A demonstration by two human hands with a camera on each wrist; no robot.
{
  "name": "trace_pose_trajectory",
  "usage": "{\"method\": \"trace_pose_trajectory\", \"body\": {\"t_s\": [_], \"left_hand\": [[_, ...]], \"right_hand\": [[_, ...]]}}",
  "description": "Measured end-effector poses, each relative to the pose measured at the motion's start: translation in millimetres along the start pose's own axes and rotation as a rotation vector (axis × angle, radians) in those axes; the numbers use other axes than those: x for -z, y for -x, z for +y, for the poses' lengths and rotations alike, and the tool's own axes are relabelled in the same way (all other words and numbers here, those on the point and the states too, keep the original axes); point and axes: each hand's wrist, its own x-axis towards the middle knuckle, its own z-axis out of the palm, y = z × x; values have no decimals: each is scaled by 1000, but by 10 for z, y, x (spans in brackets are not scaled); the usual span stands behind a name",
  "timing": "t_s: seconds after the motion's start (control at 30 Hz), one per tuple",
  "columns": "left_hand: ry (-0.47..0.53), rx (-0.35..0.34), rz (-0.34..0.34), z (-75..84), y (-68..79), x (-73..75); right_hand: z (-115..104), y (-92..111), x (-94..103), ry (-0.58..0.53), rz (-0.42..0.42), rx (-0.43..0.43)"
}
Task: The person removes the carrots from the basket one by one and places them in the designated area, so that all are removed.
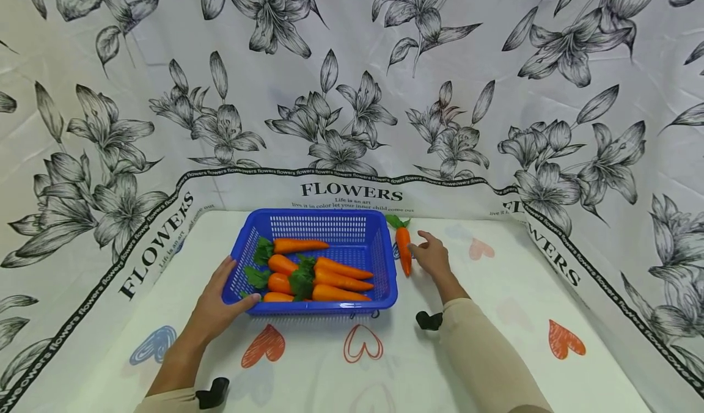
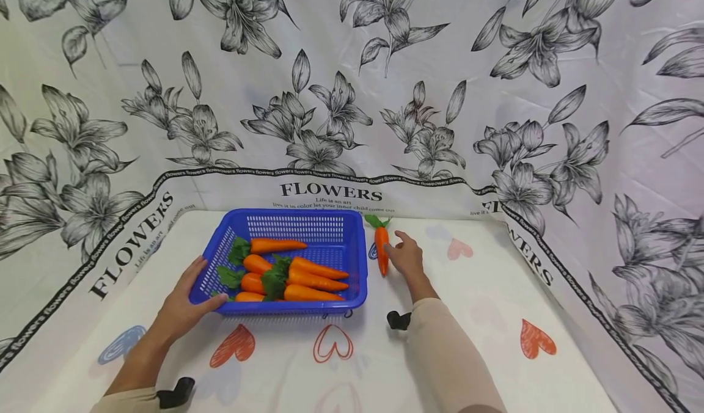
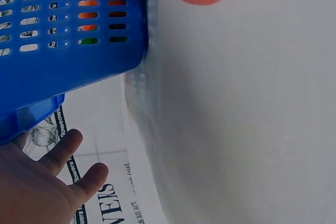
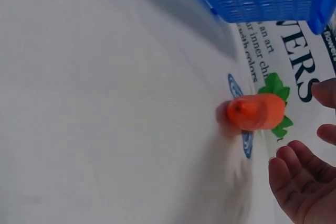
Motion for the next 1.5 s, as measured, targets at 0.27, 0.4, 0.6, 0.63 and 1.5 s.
{"method": "trace_pose_trajectory", "body": {"t_s": [0.27,0.4,0.6,0.63,1.5], "left_hand": [[5,17,-9,20,15,21],[-4,24,-15,10,22,26],[-11,18,-8,-8,-6,52],[-12,18,-8,-7,-8,54],[6,-4,6,-7,-11,7]], "right_hand": [[-16,107,190,-88,3,28],[-60,183,271,-151,6,39],[-215,283,391,-224,27,113],[-245,301,412,-234,32,127],[-807,842,783,-323,97,423]]}}
